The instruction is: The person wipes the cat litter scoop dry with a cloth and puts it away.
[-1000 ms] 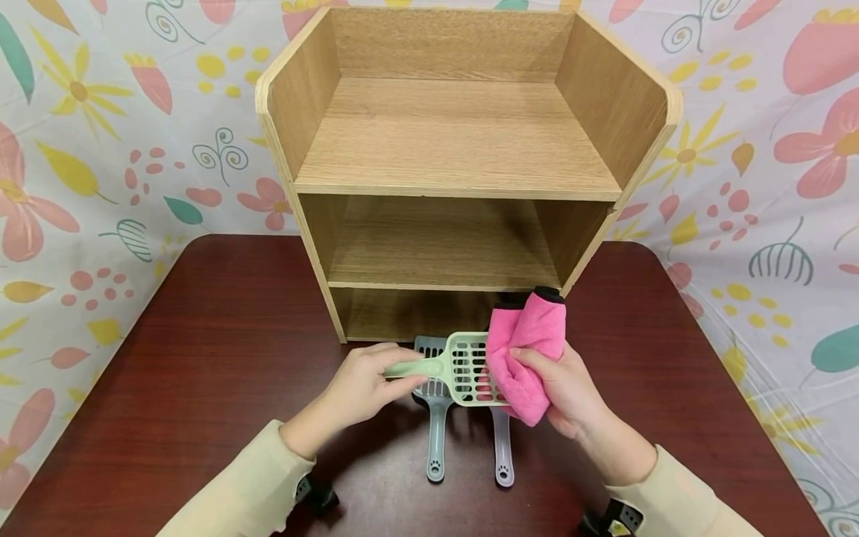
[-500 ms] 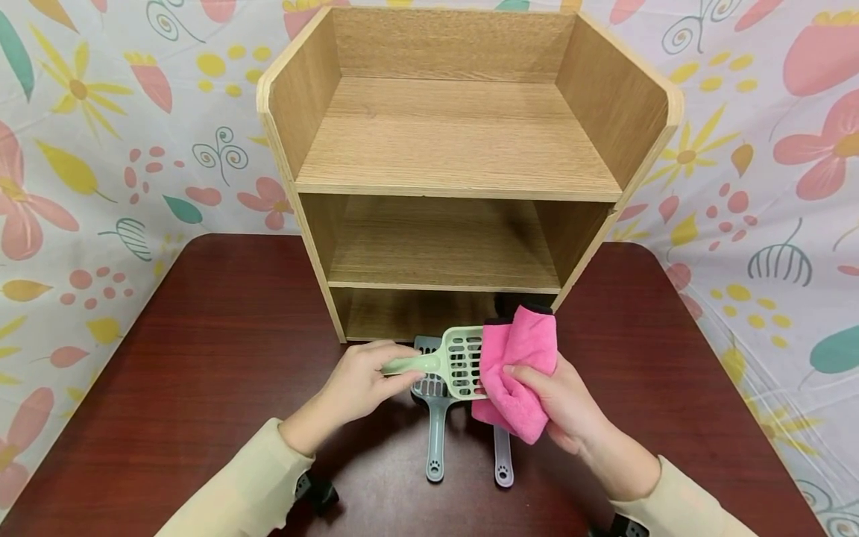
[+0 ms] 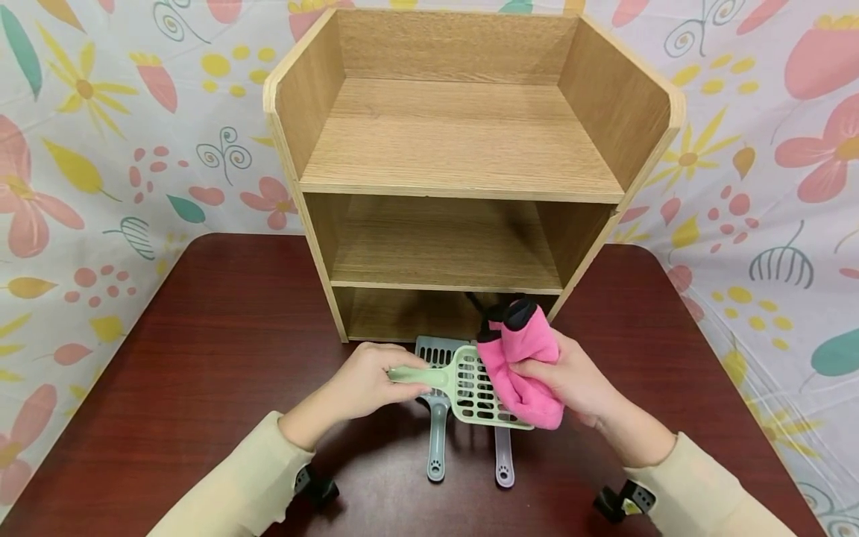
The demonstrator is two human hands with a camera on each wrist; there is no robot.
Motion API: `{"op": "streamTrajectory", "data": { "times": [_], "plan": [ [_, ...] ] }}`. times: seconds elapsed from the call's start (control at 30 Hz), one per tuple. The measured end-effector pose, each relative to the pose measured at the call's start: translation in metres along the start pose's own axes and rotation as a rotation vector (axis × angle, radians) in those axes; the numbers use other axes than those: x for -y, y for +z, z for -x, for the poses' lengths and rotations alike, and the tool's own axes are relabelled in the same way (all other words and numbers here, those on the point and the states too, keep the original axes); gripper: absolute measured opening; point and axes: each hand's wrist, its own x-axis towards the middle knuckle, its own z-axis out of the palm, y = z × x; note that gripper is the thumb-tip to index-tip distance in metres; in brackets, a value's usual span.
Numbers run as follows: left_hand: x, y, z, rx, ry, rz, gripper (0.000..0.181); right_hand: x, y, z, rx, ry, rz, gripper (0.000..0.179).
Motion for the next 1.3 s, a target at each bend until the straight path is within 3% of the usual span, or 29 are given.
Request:
{"op": "streamTrajectory", "data": {
  "times": [0.27,0.6,0.87,1.03,1.17,1.3],
  "plan": [
    [-0.003,-0.004,-0.009,0.095,-0.043,0.018,0.022,0.008,-0.010,-0.012,0.204,-0.202,0.302,0.028],
    [-0.006,0.001,-0.014,0.187,-0.028,-0.089,0.020,0.016,0.007,-0.022,0.291,-0.313,0.521,0.024],
    [-0.004,0.000,-0.008,0.128,0.055,-0.140,0.022,0.023,0.003,-0.022,0.295,-0.353,0.651,0.030],
    [0.002,-0.006,-0.001,0.066,0.017,-0.122,0.023,0.019,-0.009,-0.020,0.261,-0.321,0.580,0.029],
    [0.004,-0.010,0.002,0.044,-0.006,-0.109,0.021,0.015,-0.016,-0.015,0.189,-0.266,0.515,0.031],
    [0.006,-0.012,0.003,0.032,0.001,-0.090,0.020,0.015,-0.019,-0.009,0.128,-0.298,0.541,0.047]
  ]
}}
